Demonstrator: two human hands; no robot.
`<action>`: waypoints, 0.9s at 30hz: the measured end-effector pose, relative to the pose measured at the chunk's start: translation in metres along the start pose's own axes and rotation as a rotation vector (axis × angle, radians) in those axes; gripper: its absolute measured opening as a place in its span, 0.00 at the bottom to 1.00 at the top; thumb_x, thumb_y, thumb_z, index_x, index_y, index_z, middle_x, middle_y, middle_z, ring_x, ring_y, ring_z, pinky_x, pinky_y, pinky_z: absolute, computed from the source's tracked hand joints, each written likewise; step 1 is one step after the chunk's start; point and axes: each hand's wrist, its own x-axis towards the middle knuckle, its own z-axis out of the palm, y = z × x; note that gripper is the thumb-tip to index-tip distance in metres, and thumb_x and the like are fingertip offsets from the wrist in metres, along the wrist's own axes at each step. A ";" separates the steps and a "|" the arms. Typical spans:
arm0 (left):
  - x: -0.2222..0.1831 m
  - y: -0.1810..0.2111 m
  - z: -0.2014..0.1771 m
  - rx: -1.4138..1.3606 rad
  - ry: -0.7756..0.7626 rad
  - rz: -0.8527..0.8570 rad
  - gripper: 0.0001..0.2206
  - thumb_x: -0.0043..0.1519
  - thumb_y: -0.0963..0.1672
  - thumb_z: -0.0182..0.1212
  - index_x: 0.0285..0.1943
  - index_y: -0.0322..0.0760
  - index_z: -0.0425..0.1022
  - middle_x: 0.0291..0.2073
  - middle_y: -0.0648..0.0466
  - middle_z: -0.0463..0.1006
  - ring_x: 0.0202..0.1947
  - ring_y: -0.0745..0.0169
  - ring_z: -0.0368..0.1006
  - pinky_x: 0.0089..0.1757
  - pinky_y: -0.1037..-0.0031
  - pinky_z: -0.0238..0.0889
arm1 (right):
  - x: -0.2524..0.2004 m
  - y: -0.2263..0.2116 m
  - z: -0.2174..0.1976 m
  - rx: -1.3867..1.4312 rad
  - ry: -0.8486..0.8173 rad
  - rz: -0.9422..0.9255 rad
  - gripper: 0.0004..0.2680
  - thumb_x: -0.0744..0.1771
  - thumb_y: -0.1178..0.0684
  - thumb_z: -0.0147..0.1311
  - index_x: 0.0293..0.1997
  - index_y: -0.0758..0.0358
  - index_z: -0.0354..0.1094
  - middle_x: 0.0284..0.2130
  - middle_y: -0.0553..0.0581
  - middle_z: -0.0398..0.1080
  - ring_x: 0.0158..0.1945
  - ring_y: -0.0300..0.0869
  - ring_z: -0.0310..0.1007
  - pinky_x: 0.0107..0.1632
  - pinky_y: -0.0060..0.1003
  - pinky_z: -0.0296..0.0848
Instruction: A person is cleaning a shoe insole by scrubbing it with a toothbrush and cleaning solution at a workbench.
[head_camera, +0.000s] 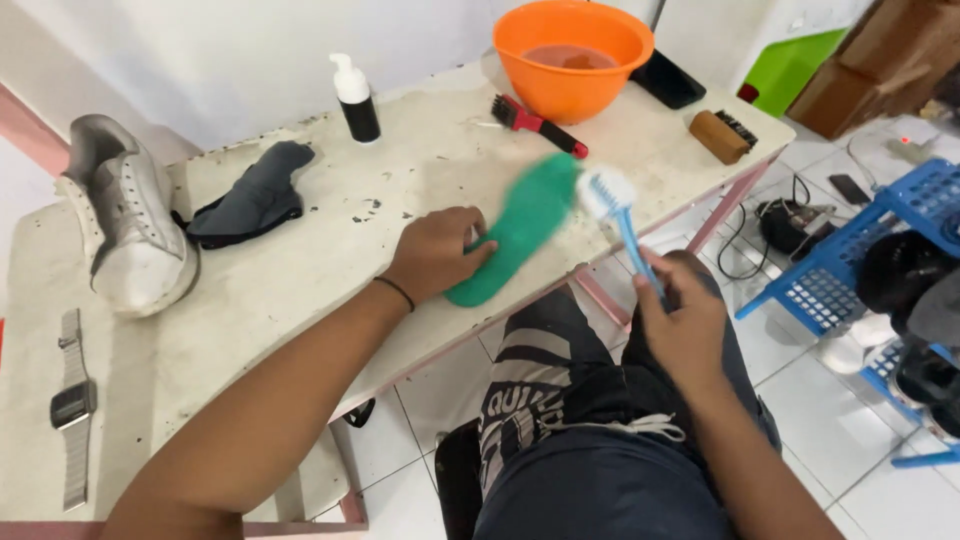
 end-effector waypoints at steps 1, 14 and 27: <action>-0.002 0.002 -0.006 -0.001 -0.002 0.004 0.13 0.59 0.60 0.58 0.42 0.63 0.71 0.31 0.66 0.71 0.40 0.62 0.77 0.43 0.64 0.68 | -0.001 -0.010 -0.001 -0.002 0.002 0.002 0.11 0.67 0.55 0.63 0.56 0.54 0.78 0.30 0.60 0.77 0.35 0.50 0.77 0.40 0.42 0.72; -0.015 0.010 -0.033 -0.562 -0.042 0.079 0.08 0.54 0.45 0.69 0.41 0.50 0.81 0.18 0.61 0.78 0.23 0.65 0.78 0.37 0.74 0.72 | 0.002 -0.021 -0.008 0.355 -0.450 0.115 0.11 0.61 0.62 0.62 0.45 0.57 0.81 0.21 0.56 0.77 0.26 0.38 0.70 0.32 0.37 0.70; -0.019 0.013 -0.048 -0.603 -0.152 0.099 0.05 0.57 0.47 0.68 0.40 0.50 0.85 0.18 0.61 0.80 0.23 0.67 0.78 0.36 0.77 0.70 | 0.004 -0.071 -0.028 0.313 -0.599 -0.047 0.08 0.61 0.60 0.64 0.42 0.60 0.83 0.27 0.65 0.82 0.31 0.44 0.81 0.32 0.43 0.76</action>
